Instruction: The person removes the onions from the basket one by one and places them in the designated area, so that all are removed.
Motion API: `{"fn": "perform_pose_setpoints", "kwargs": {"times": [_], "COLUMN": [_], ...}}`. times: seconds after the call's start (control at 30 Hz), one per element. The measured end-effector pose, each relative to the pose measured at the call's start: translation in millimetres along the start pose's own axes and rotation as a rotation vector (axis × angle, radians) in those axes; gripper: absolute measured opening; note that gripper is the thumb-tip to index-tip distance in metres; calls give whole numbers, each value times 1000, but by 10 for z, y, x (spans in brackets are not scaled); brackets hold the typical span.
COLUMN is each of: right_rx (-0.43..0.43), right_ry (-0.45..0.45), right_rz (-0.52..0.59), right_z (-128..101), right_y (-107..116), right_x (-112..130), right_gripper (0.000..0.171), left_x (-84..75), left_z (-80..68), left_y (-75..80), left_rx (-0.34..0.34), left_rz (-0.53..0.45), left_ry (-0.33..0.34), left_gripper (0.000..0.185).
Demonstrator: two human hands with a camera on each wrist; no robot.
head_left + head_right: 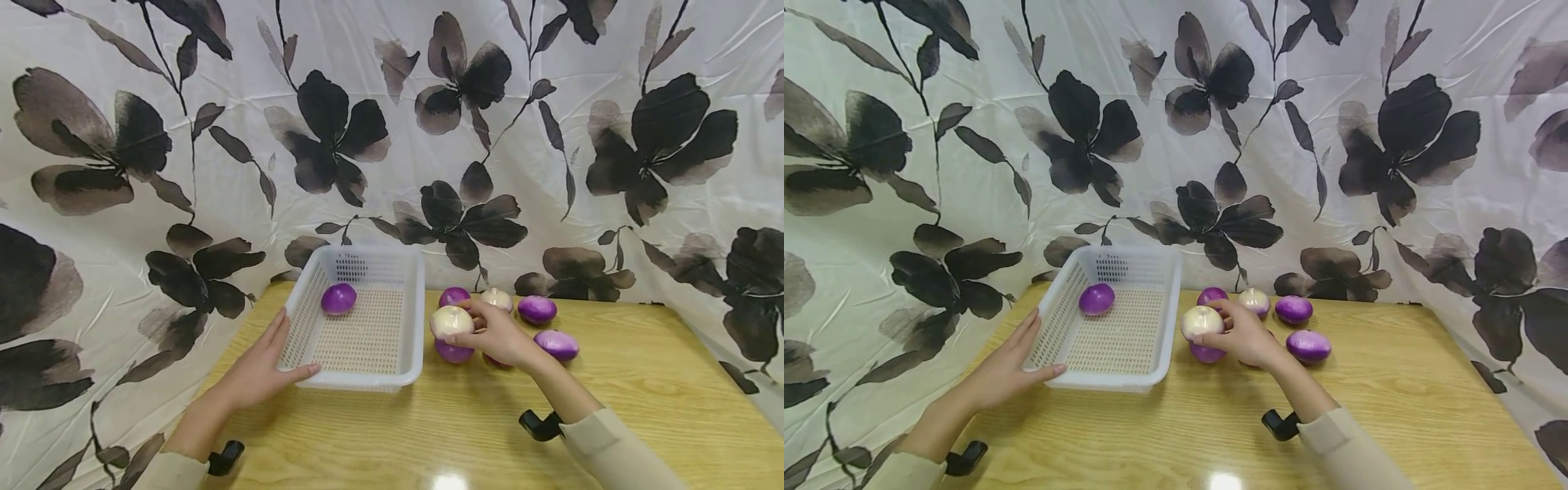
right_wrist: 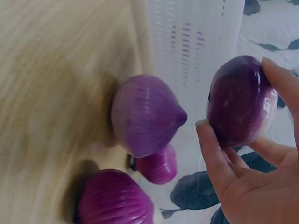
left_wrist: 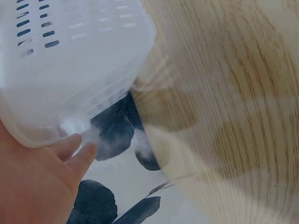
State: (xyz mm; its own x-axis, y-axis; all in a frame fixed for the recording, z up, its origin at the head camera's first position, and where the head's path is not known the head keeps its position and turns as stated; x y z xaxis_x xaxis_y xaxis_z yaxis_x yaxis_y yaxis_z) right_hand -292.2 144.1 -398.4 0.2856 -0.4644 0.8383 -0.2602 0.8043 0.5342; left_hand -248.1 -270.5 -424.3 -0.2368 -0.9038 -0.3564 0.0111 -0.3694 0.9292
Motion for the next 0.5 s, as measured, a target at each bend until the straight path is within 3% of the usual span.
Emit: {"fn": "perform_pose_setpoints", "kwargs": {"times": [0.5], "right_rx": [101], "right_ry": [23], "right_rz": [25], "right_z": [-330], "right_y": [-82], "right_x": [-177], "right_gripper": [64], "left_x": [20], "left_z": [0], "left_y": [-17], "left_rx": [-6], "left_rz": [2], "left_ry": [-5], "left_gripper": [124]}}
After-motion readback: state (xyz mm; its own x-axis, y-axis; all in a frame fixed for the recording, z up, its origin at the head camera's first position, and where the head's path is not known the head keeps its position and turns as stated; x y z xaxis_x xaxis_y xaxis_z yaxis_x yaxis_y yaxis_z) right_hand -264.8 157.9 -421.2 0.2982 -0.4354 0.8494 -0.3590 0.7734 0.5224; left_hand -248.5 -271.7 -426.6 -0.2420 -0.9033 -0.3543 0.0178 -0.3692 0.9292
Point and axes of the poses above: each hand's wrist, its own z-axis towards the middle knuckle, its own y-axis out of the back of the hand, x = y × z, the point moved 4 cm from there along z, towards the middle knuckle, and after that the axes turned 4 degrees about z, right-handed, at the moved point
